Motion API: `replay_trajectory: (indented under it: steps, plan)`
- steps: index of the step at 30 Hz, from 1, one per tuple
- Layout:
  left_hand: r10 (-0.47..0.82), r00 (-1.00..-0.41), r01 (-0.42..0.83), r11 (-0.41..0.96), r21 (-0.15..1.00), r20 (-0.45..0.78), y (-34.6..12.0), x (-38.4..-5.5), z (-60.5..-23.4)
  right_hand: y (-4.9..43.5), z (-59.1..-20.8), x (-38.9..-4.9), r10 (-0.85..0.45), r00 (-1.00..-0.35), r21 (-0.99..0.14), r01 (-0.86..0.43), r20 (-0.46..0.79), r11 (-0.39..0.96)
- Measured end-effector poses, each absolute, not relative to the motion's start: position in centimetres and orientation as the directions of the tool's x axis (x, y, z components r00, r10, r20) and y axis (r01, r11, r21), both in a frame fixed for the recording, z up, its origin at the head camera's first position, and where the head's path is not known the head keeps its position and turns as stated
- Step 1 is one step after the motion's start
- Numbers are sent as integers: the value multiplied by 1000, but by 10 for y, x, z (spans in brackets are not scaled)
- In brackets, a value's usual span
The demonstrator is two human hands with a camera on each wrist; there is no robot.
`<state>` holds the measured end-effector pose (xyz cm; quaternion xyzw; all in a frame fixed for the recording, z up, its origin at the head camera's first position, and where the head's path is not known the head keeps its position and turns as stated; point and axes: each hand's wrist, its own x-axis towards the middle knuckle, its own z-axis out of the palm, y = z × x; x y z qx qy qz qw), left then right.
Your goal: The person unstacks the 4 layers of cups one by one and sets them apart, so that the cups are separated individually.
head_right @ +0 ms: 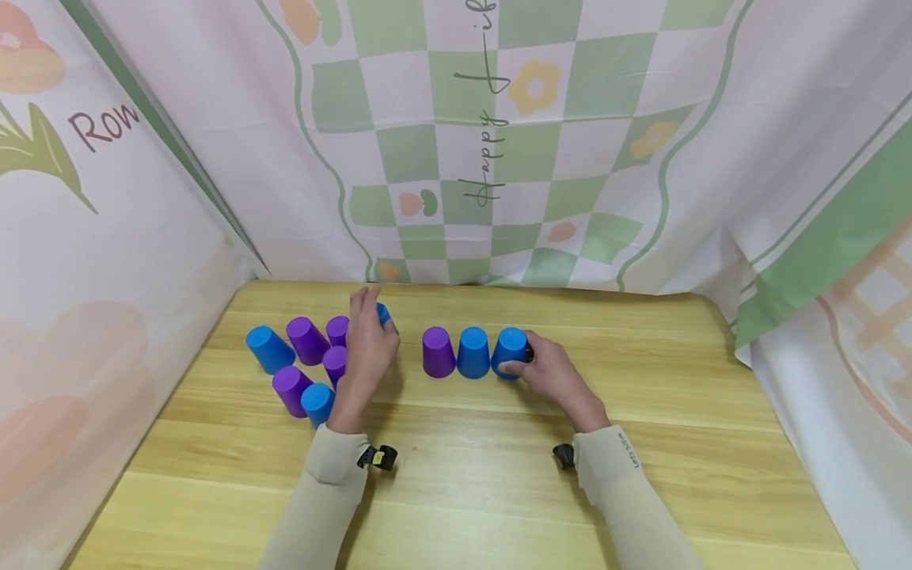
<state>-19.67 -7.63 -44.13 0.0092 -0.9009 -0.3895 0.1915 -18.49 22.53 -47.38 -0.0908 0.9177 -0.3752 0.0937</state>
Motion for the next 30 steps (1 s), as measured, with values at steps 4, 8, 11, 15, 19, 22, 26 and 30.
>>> replay_trajectory:
  steps: [4,8,11,15,19,22,26,30]
  plan:
    - [-146,-928,155,686,711,343,-76,-194,-437,226,-473,-185,-234,-966,-708,-91,-107,700]
    - [-109,-912,234,654,719,396,-75,-193,-437,226,-473,-185,-236,-966,-708,-91,-108,700]
    - [-87,-888,308,617,724,451,-75,-193,-438,226,-473,-186,-238,-965,-709,-93,-108,699]
    - [-83,-874,354,564,746,478,-74,-190,-441,226,-474,-186,-243,-964,-707,-100,-104,700]
    - [-79,-895,353,475,806,439,-74,-187,-443,225,-475,-186,-242,-965,-708,-101,-101,699]
    - [-52,-918,344,384,857,393,-73,-183,-446,224,-475,-185,-235,-967,-710,-96,-100,697]
    - [27,-937,339,305,890,348,-69,-180,-450,224,-475,-186,-235,-967,-711,-95,-101,697]
    - [117,-954,298,321,899,275,-66,-178,-456,224,-475,-185,-239,-965,-709,-96,-105,698]
